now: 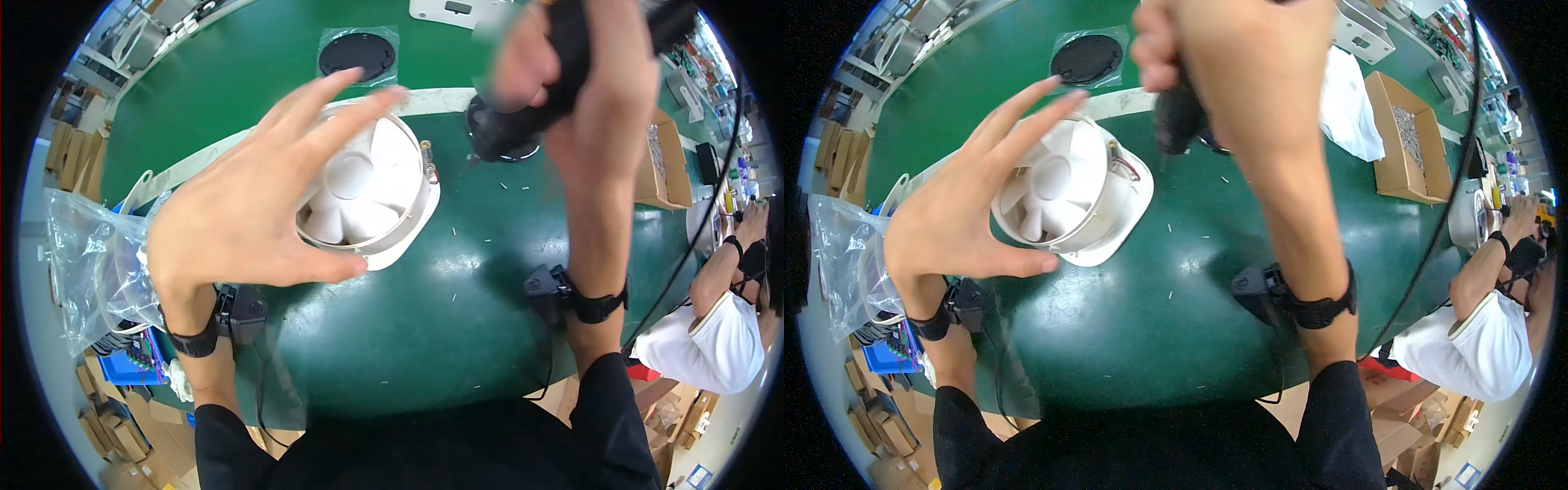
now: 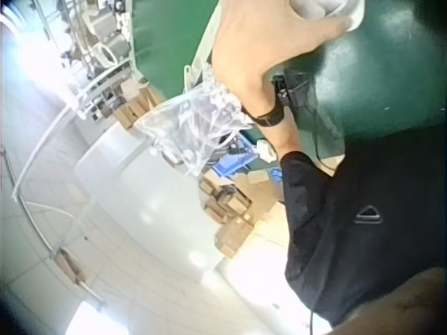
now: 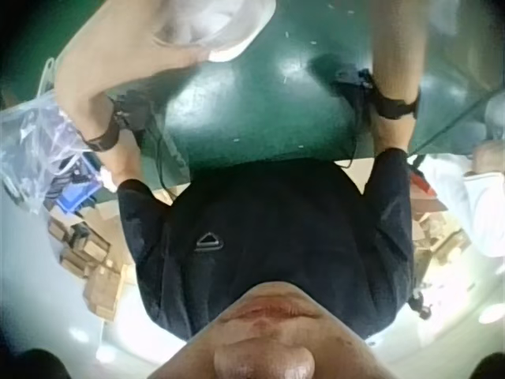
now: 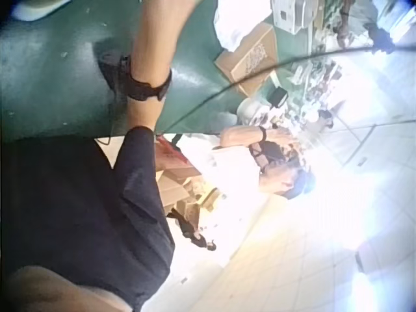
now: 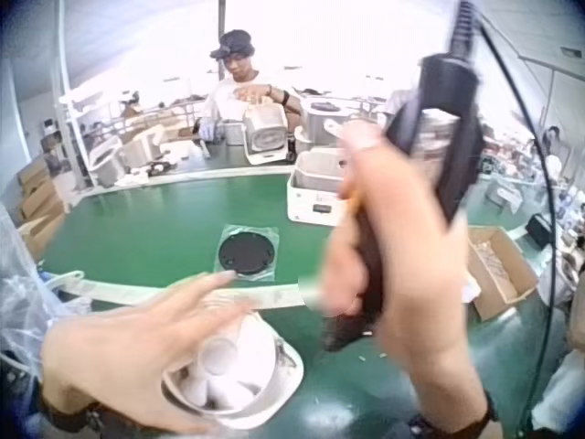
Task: The person uses a power screwdriver to fasten screws into a white circular electronic device, securing a circuit board and a fan-like cover. They repeatedly open and close the device to attach components, handling screws and the tool with both hands on a green workbench.
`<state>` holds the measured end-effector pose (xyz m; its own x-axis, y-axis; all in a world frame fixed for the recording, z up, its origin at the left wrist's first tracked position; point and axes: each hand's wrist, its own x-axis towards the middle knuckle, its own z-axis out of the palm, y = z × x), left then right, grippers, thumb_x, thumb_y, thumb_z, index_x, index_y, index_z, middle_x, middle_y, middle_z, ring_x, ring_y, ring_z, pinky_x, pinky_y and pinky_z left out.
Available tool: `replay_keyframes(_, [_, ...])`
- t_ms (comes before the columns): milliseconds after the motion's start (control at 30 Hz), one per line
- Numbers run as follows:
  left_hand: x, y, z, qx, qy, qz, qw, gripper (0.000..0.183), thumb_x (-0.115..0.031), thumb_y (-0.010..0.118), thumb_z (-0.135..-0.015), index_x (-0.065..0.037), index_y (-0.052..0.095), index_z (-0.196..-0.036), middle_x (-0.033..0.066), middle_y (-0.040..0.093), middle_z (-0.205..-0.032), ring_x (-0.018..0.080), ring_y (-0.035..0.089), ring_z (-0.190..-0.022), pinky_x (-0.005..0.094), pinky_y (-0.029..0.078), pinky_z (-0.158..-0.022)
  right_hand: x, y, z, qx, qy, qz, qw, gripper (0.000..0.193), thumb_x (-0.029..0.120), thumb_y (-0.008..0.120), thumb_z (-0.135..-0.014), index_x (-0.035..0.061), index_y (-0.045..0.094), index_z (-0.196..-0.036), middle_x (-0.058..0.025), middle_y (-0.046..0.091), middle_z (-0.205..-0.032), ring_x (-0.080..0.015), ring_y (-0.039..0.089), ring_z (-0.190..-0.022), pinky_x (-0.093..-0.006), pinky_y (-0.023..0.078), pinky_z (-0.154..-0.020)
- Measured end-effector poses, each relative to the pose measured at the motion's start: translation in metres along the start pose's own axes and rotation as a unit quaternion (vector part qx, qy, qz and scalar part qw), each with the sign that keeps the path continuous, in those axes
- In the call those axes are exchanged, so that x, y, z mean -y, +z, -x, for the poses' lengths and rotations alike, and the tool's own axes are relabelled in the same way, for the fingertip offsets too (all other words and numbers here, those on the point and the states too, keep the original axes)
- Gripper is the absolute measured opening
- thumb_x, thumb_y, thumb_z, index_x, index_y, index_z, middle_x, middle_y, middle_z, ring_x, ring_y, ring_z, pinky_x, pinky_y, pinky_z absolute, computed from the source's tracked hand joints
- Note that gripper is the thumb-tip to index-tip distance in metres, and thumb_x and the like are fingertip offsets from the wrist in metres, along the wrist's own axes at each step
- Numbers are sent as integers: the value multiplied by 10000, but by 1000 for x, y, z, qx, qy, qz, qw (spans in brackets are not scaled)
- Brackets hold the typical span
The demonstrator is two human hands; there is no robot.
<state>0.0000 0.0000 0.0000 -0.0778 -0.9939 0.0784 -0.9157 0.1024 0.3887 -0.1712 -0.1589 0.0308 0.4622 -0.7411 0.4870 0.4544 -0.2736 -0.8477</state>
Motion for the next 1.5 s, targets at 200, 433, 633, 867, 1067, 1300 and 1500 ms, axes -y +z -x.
replay_keyframes(200, [-6, 28, -11, -77, -34, -48, 995, 1017, -360, 894, -654, -127, 450, -1540, 248, 464, -1480, 454, 551, -1275, 477, 474, -1062, 6, -22, 17, 36, 14, -51, 998, 334, 325, 725, -939, 54, 549, -856, 4, 475, -502, -101, 469, -370, -266, 406, -344])
replay_keyframes(433, [7, 35, -14, -45, -3, 2, 999, 1042, -288, 921, -619, -110, 445, -1529, 260, 418, -1523, 465, 544, -1290, 468, 485, -1043, -9, -3, 26, 27, 48, -21, 998, 305, 287, 731, -936, 51, 555, -857, -1, 488, -518, -107, 471, -378, -272, 398, -354])
replay_keyframes(633, [3, 34, -15, -58, -5, 6, 998, 1035, -264, 912, -608, -135, 460, -1530, 259, 422, -1522, 464, 559, -1269, 459, 495, -1028, -7, -15, 20, 25, 43, -25, 998, 281, 255, 737, -933, 49, 560, -858, -5, 498, -531, -113, 474, -385, -277, 390, -362])
replay_keyframes(867, [1, 35, -16, -50, -15, -2, 999, 1054, -269, 911, -604, -138, 450, -1543, 267, 411, -1529, 461, 563, -1265, 454, 500, -1017, -8, -7, 19, 21, 69, -8, 997, 255, 217, 743, -929, 46, 566, -858, -10, 511, -547, -119, 476, -393, -282, 381, -371])
replay_keyframes(1067, [-1, 36, -16, -52, 0, -20, 998, 1061, -273, 905, -605, -138, 443, -1551, 269, 410, -1529, 462, 569, -1257, 456, 501, -1021, -4, 5, 16, 6, 115, 9, 993, 235, 184, 748, -926, 44, 571, -859, -14, 521, -561, -124, 478, -400, -287, 373, -379])
replay_keyframes(1300, [4, 38, -15, -72, -12, -5, 997, 1067, -234, 907, -587, -186, 454, -1552, 256, 432, -1511, 456, 588, -1226, 450, 524, -983, -6, 0, 14, 7, 143, -15, 990, 280, 239, 725, -944, 43, 550, -846, -14, 482, -509, -131, 442, -367, -288, 358, -371])
replay_keyframes(1500, [5, 38, -15, -79, -7, -7, 997, 1065, -210, 910, -577, -218, 464, -1544, 245, 444, -1492, 436, 612, -1176, 424, 550, -924, -10, -26, 12, 27, 55, -28, 998, 288, 260, 705, -953, 41, 547, -853, -20, 477, -507, -133, 439, -368, -291, 362, -378])
